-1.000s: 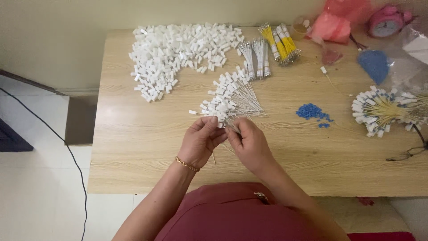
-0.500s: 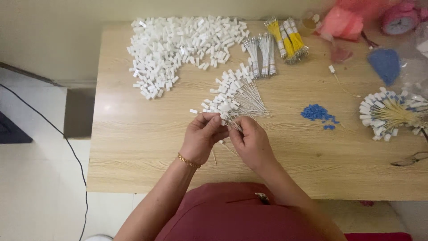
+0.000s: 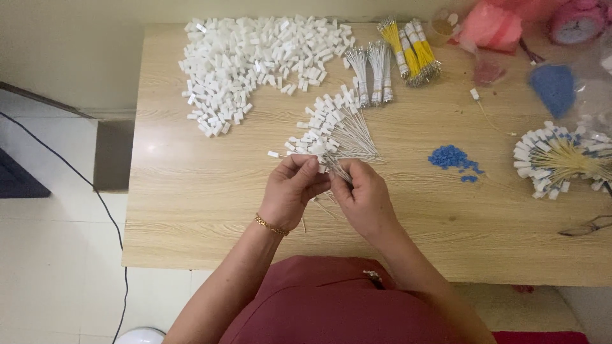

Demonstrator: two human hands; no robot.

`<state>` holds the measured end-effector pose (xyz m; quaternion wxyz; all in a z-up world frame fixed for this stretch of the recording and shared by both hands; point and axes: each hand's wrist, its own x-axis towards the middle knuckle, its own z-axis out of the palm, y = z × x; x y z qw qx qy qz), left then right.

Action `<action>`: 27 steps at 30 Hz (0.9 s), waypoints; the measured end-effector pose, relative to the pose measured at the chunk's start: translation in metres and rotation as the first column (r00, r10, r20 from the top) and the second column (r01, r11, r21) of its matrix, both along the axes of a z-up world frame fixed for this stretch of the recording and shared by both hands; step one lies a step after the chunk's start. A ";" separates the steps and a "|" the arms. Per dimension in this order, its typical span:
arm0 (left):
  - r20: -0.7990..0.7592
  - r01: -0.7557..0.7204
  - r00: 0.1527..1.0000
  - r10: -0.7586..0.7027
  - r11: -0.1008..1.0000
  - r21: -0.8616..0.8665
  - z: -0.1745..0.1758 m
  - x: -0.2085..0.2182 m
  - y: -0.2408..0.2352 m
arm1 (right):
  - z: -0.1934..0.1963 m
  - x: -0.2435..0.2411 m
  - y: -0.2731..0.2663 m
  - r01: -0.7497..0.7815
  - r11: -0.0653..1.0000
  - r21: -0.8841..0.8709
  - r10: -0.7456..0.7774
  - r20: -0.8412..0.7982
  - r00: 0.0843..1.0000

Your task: Assembling small plastic caps onto the ends of thin wires at a workstation.

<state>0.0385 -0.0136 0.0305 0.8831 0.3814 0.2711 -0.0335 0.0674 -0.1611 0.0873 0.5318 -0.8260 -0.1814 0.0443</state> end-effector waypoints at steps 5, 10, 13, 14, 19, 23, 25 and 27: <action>-0.026 -0.006 1.000 0.003 0.996 -0.088 -0.007 -0.005 0.000 | -0.003 -0.006 -0.005 0.010 0.998 0.056 -0.008 -0.028 1.000; -0.034 0.016 0.999 -0.021 0.991 -0.130 -0.006 -0.007 -0.004 | -0.003 -0.008 -0.010 0.011 0.998 0.070 -0.007 -0.047 0.999; -0.032 0.025 0.999 -0.027 0.997 -0.075 -0.006 -0.006 -0.002 | -0.007 -0.010 -0.011 0.020 1.000 -0.011 -0.020 0.008 1.000; -0.034 0.018 0.999 -0.021 0.997 -0.078 -0.002 -0.006 -0.002 | -0.005 -0.012 -0.011 0.031 0.999 -0.035 -0.030 0.036 0.999; -0.053 0.042 0.998 -0.046 0.997 -0.064 0.014 -0.012 -0.002 | -0.002 -0.014 -0.011 0.057 0.997 -0.056 -0.052 0.079 0.995; -0.059 0.065 0.996 -0.069 0.996 -0.055 0.015 -0.015 -0.001 | -0.008 -0.013 -0.012 0.020 0.998 -0.066 -0.013 0.106 0.994; -0.052 0.070 0.996 -0.072 0.997 -0.039 0.013 -0.016 0.000 | -0.011 -0.013 -0.012 -0.009 0.998 -0.069 0.019 0.146 0.989; -0.049 0.086 0.995 -0.085 0.996 0.006 0.012 -0.018 0.002 | -0.006 -0.016 -0.010 0.004 0.997 -0.081 0.010 0.181 0.983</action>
